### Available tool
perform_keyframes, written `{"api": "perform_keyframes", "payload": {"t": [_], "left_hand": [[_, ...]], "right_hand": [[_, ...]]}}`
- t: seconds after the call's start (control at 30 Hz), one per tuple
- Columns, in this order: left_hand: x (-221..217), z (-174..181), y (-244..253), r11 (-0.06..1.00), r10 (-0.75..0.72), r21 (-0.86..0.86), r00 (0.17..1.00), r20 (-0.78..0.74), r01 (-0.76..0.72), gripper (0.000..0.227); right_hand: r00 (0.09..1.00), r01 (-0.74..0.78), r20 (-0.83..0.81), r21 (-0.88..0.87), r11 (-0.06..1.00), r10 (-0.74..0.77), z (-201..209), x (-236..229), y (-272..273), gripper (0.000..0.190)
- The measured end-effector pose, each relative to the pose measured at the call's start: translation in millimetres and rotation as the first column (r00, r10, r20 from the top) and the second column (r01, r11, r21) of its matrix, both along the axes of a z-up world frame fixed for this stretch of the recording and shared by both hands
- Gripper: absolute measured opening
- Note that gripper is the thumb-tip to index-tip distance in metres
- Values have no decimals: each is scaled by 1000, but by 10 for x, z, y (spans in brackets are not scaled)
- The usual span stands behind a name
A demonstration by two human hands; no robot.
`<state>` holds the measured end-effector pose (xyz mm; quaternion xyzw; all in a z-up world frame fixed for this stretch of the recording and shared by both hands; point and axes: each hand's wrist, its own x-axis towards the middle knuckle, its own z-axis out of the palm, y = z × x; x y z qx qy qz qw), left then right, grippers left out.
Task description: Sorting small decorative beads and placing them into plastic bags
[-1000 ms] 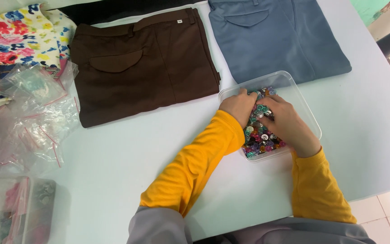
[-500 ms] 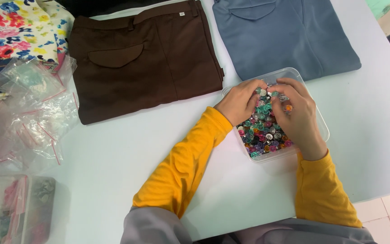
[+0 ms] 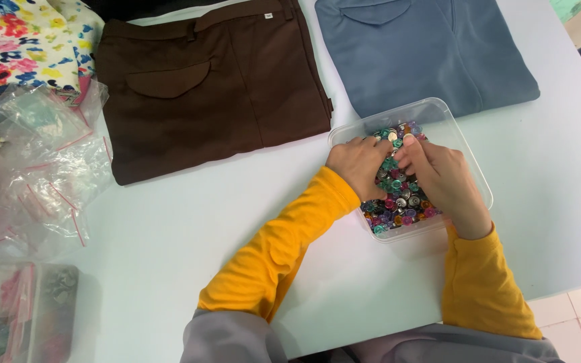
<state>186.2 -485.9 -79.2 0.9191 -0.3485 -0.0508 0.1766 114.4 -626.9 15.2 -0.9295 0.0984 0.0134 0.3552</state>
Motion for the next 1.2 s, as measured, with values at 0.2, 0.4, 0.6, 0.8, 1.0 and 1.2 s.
{"api": "perform_keyframes", "payload": {"t": [0.2, 0.4, 0.6, 0.8, 1.0, 1.2], "left_hand": [[-32, 27, -64, 999, 47, -21, 999, -3, -47, 43], [-66, 119, -56, 996, 86, -25, 995, 47, -85, 31], [-97, 122, -24, 988, 71, -148, 989, 131, -51, 28], [-74, 72, -51, 999, 23, -40, 996, 92, -20, 21], [-50, 41, -36, 989, 66, -142, 989, 136, -46, 31], [-196, 492, 182, 892, 10, -450, 999, -51, -32, 64]], "right_hand": [[997, -71, 7, -66, 995, 72, -39, 21, -67, 26], [985, -169, 4, -95, 981, 170, -186, 30, -108, 41], [980, -201, -41, -185, 962, 197, -337, 30, -187, 41], [975, -217, -101, -245, 945, 197, -340, 16, -175, 32], [979, -135, 141, -73, 988, 144, -248, 14, -90, 22], [936, -137, 340, 132, 982, 85, -223, 15, -61, 23]]}}
